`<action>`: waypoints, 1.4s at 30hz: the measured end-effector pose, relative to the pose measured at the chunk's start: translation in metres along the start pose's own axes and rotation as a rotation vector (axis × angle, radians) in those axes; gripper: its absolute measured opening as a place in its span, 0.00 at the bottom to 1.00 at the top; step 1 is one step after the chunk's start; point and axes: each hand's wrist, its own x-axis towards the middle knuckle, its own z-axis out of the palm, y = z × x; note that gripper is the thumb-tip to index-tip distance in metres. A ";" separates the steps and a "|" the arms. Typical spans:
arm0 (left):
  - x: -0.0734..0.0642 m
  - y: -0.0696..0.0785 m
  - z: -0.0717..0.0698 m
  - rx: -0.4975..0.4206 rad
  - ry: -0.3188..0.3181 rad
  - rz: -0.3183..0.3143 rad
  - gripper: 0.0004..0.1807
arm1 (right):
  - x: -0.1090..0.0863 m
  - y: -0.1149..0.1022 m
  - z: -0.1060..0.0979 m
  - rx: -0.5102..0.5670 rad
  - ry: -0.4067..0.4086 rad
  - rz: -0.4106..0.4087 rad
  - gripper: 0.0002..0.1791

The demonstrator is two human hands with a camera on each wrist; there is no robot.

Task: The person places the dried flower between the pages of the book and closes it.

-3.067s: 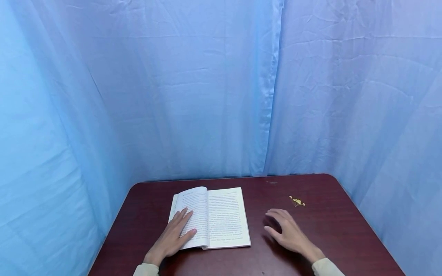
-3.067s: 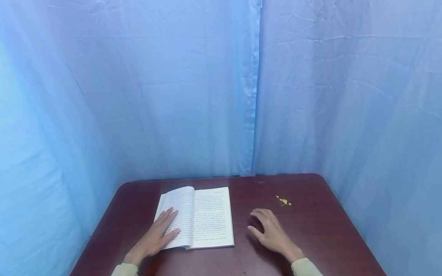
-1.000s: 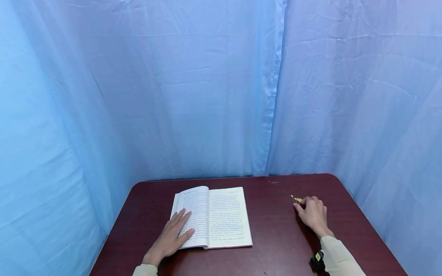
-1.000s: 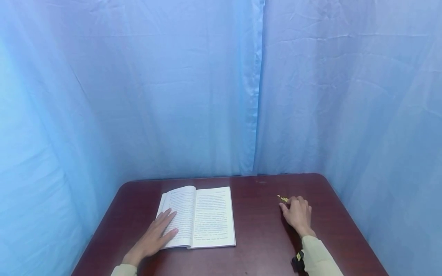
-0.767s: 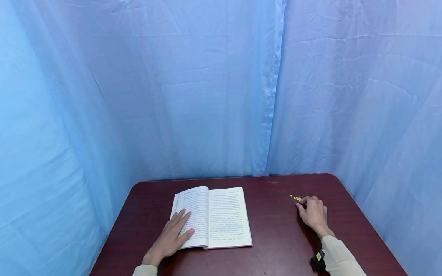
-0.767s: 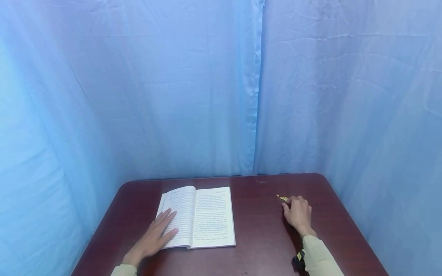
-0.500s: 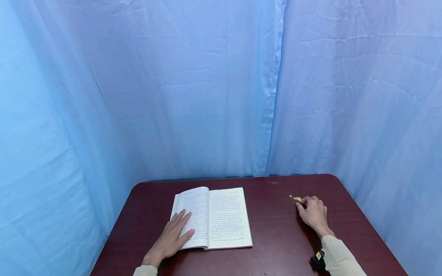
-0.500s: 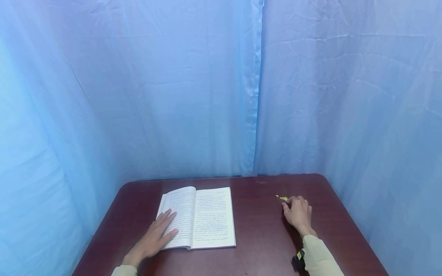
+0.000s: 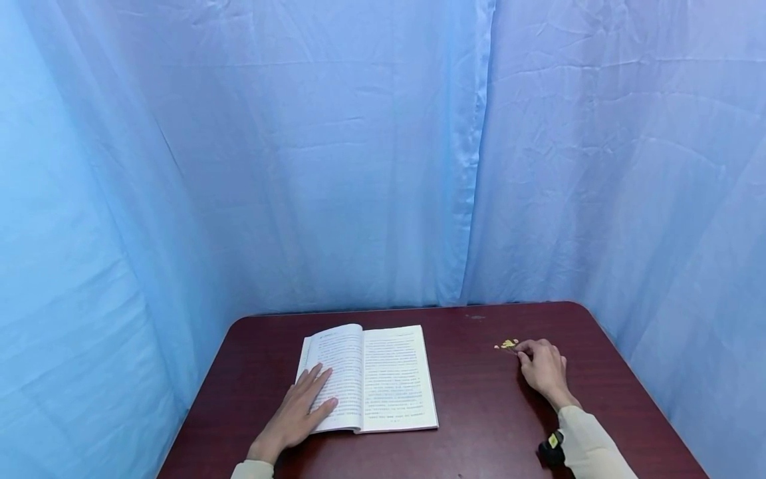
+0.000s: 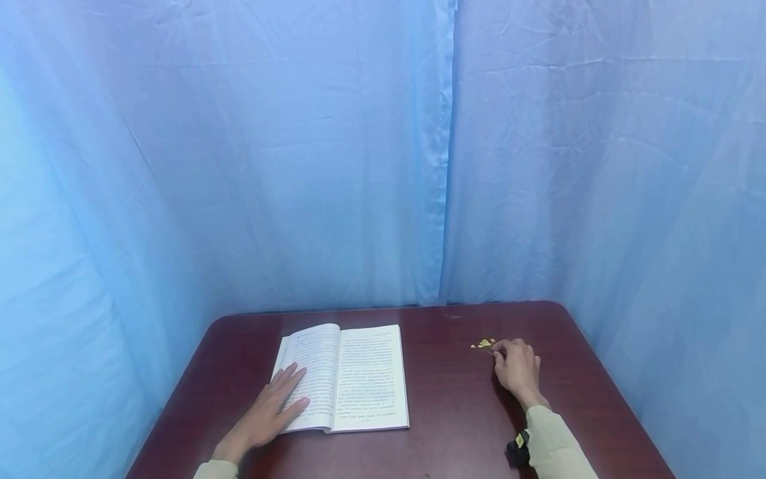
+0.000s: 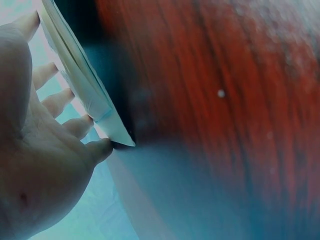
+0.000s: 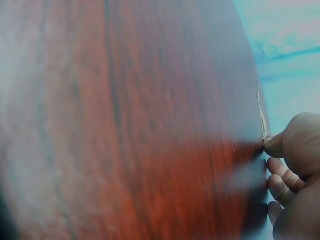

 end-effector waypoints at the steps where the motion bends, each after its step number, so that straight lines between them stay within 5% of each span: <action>1: 0.000 0.000 0.000 -0.001 0.000 0.000 0.40 | 0.000 0.000 0.000 0.006 0.004 -0.002 0.09; 42: 0.000 0.001 -0.001 -0.006 -0.017 -0.010 0.41 | 0.008 -0.002 0.002 -0.016 -0.012 0.080 0.10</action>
